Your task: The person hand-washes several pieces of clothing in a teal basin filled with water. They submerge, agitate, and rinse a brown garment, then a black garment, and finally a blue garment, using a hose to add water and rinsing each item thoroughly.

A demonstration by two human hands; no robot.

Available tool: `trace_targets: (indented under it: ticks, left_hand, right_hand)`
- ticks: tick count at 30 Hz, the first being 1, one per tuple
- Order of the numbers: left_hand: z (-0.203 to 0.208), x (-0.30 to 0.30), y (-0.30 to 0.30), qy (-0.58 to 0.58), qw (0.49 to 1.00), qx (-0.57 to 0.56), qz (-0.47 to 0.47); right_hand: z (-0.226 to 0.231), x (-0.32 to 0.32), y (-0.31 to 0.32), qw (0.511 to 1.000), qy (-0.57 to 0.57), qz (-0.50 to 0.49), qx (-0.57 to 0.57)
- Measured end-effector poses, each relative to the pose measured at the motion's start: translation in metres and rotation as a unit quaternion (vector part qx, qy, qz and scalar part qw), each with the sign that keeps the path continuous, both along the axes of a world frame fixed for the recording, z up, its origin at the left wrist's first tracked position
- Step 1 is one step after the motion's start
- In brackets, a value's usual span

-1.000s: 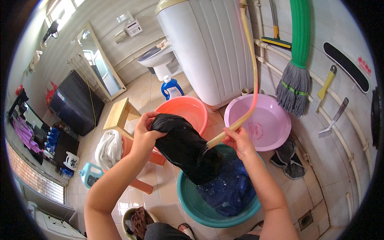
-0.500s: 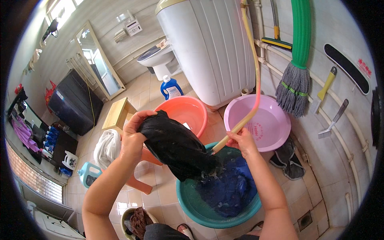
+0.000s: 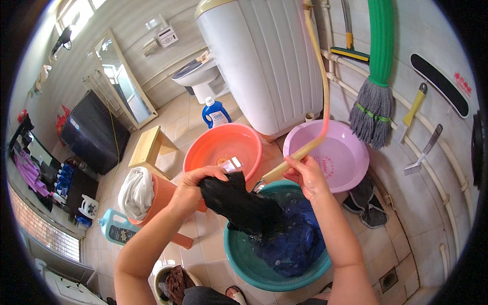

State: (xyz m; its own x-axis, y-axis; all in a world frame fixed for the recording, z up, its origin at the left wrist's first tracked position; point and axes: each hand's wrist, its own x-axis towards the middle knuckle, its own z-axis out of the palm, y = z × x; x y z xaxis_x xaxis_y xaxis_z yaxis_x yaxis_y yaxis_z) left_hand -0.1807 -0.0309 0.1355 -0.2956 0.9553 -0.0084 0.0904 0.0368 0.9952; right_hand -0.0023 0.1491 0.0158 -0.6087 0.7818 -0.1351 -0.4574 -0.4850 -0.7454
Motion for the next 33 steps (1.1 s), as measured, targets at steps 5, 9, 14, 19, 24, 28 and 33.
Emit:
trace_targets:
  ticks: [5, 9, 14, 19, 24, 28, 33]
  left_hand:
    - [-0.032, 0.008, 0.01, -0.025, 0.996, -0.042, -0.077]
    - [-0.052, 0.01, 0.015, -0.015, 0.996, -0.04, -0.082]
    - [-0.066, 0.008, 0.015, 0.002, 0.996, -0.037, -0.081]
    - [-0.058, 0.008, 0.013, -0.019, 0.999, -0.015, -0.04]
    - [-0.034, -0.004, 0.005, -0.077, 0.994, 0.039, 0.064]
    - [-0.016, -0.01, 0.004, -0.061, 0.982, 0.071, 0.161]
    - [0.013, -0.007, 0.002, -0.085, 0.971, 0.1, 0.199]
  right_hand:
    - [0.022, -0.001, -0.016, 0.999, 0.029, 0.03, 0.007]
    - [0.02, -0.004, -0.015, 0.999, 0.03, 0.017, 0.01]
    - [0.02, -0.003, -0.012, 0.999, 0.032, 0.013, 0.001]
    - [0.012, -0.002, -0.01, 0.998, 0.035, 0.048, -0.006]
    - [0.007, 0.006, -0.006, 0.996, -0.012, 0.086, -0.01]
    - [-0.006, 0.002, -0.008, 0.994, -0.047, 0.094, -0.008]
    - [-0.031, -0.005, 0.0, 0.995, -0.059, 0.073, -0.015]
